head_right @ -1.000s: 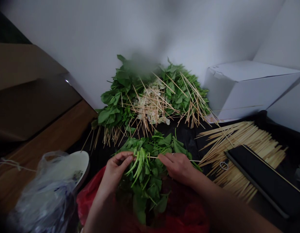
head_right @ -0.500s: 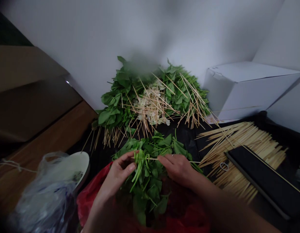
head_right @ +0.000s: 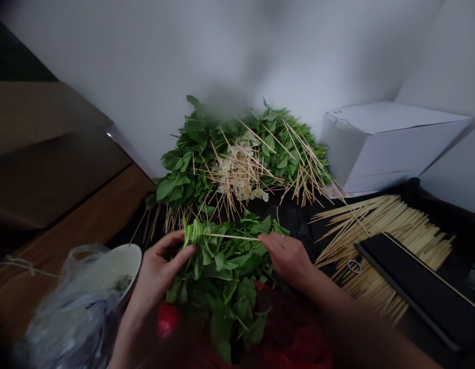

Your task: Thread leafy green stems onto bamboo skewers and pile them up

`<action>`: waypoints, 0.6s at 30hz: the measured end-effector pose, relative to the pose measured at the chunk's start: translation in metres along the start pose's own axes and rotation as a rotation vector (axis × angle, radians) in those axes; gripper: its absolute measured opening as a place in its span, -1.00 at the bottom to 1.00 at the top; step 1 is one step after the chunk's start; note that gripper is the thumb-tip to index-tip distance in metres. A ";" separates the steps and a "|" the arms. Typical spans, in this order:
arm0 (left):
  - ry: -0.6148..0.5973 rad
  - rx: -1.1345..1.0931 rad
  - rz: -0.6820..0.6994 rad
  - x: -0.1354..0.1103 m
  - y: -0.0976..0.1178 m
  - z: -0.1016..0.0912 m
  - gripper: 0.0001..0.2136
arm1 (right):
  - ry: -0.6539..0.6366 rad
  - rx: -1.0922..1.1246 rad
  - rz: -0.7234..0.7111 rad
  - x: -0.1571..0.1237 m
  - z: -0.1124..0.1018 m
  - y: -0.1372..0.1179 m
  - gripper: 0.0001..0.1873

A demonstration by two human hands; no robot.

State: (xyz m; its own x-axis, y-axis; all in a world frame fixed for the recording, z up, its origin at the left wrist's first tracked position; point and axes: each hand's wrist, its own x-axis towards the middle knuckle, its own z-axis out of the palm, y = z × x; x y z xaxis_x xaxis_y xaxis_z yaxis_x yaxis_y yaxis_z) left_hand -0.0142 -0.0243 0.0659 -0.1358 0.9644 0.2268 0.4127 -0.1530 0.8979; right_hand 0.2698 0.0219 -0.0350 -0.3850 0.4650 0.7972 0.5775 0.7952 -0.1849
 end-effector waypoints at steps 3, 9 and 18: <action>0.335 0.026 0.088 -0.004 0.002 0.001 -0.64 | 0.016 0.041 0.075 0.000 0.003 -0.001 -0.69; 0.634 0.114 0.273 -0.040 0.008 0.029 -0.83 | 0.061 0.127 0.189 0.001 0.005 -0.008 -0.77; -0.221 -0.164 -0.104 -0.042 -0.003 0.102 -0.65 | 0.056 0.116 0.033 -0.005 0.009 -0.026 -0.74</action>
State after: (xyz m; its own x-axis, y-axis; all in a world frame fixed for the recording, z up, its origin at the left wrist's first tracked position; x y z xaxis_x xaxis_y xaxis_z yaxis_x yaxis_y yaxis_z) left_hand 0.0824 -0.0426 0.0154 0.0371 0.9976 0.0587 0.2534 -0.0663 0.9651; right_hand 0.2498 0.0028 -0.0393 -0.3242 0.4716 0.8201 0.5008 0.8210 -0.2741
